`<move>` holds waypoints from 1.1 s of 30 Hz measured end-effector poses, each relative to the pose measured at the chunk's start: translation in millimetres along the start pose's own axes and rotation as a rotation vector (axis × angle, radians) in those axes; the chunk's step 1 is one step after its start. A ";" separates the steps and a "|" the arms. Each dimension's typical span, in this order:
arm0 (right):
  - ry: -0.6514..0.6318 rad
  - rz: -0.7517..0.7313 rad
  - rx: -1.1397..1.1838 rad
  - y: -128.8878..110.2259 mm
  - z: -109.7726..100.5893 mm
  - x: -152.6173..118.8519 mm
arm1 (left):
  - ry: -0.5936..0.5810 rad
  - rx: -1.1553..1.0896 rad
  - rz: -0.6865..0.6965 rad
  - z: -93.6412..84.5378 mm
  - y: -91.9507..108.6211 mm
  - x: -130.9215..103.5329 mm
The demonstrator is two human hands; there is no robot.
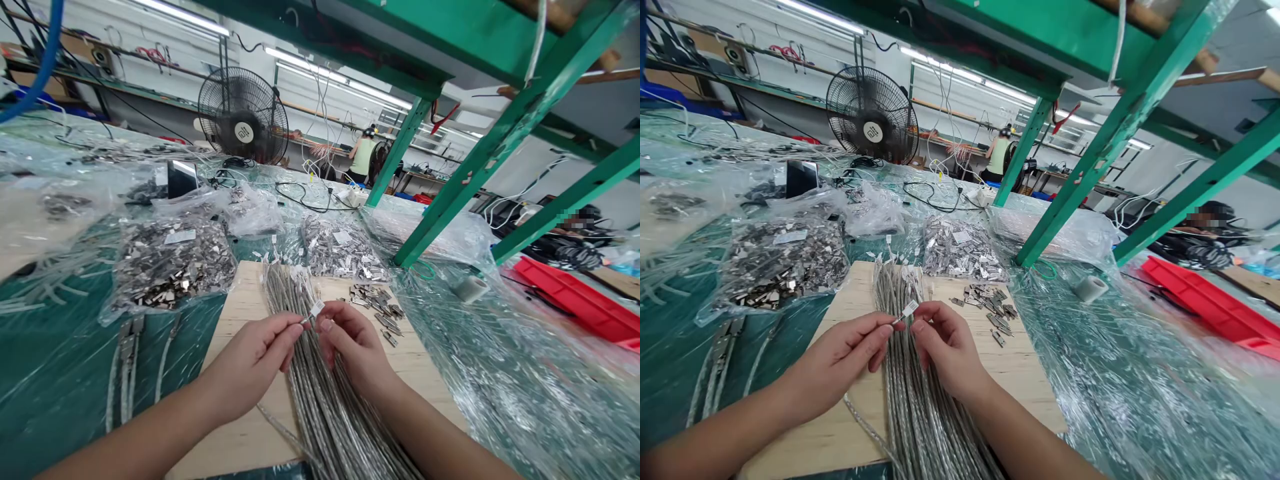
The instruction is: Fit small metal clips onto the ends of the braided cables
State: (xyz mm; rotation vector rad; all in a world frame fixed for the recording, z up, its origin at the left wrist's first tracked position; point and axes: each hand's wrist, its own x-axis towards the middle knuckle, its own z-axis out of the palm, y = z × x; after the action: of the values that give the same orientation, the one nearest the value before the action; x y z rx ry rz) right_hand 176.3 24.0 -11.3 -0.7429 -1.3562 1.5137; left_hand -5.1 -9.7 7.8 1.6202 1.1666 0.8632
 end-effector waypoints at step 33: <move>-0.250 0.432 -0.335 -25.9 -7.7 -7.4 | -0.118 0.564 0.061 -1.1 8.2 -13.5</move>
State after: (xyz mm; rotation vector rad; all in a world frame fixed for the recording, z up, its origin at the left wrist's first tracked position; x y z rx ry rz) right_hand 192.3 18.9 11.1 -1.1437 -1.7444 1.7783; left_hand -7.7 -23.2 15.7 2.1358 1.3576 0.4835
